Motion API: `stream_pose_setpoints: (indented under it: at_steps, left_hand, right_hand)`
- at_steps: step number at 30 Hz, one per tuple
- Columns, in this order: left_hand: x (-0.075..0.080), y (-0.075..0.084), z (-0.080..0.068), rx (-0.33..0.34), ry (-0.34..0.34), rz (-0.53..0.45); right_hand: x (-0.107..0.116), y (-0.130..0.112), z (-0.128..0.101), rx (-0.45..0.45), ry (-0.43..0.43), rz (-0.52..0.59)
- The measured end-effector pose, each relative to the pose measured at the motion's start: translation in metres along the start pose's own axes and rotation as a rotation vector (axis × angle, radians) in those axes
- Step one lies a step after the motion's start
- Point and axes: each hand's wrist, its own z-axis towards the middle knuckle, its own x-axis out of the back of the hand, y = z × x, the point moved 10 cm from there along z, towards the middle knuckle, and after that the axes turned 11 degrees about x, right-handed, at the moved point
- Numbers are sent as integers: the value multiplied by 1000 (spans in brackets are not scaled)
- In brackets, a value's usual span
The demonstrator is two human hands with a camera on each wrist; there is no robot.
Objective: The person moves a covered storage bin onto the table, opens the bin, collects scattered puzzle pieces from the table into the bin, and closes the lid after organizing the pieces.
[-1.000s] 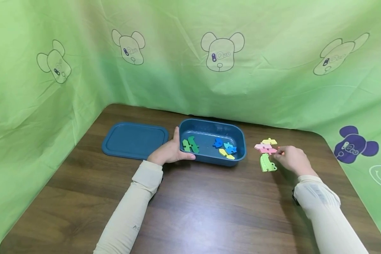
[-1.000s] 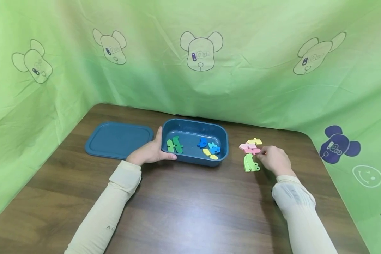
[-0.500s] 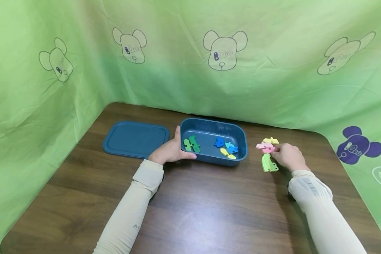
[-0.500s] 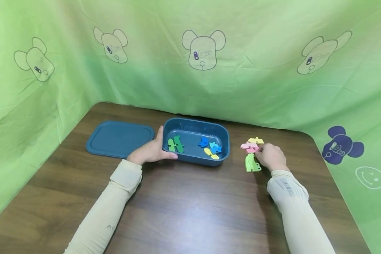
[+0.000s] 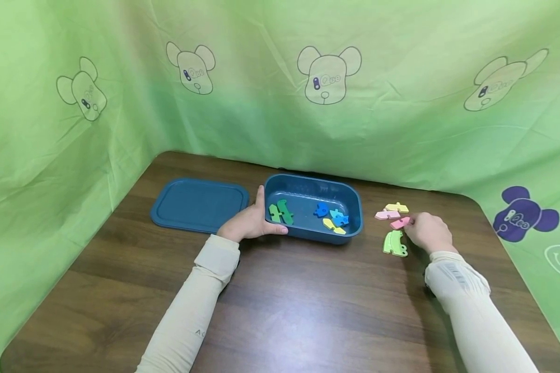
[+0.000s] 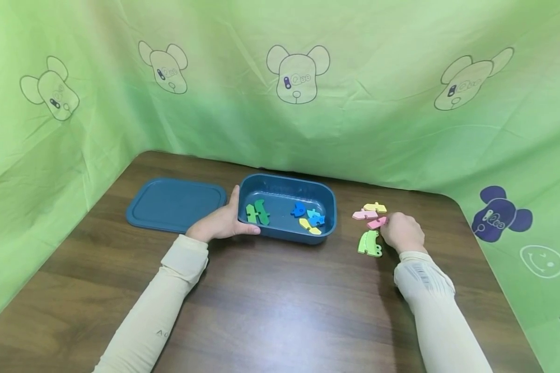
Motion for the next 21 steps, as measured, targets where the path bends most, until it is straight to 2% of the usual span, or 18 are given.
stream_pose_setpoints:
  at_steps: [6, 10, 15, 21]
  left_hand:
    - [0, 0, -1, 1, 1, -3]
    - [2, 1, -1, 4, 4, -1]
    - [2, 0, -1, 11, 1, 2]
    - [1, 1, -2, 11, -5, -2]
  right_hand:
    - [14, -2, -3, -6, 86, 5]
    - [24, -14, -3, -7, 135, 17]
    - [34, -39, 1, 17, 164, 23]
    - [46, -79, 10, 88, 214, 12]
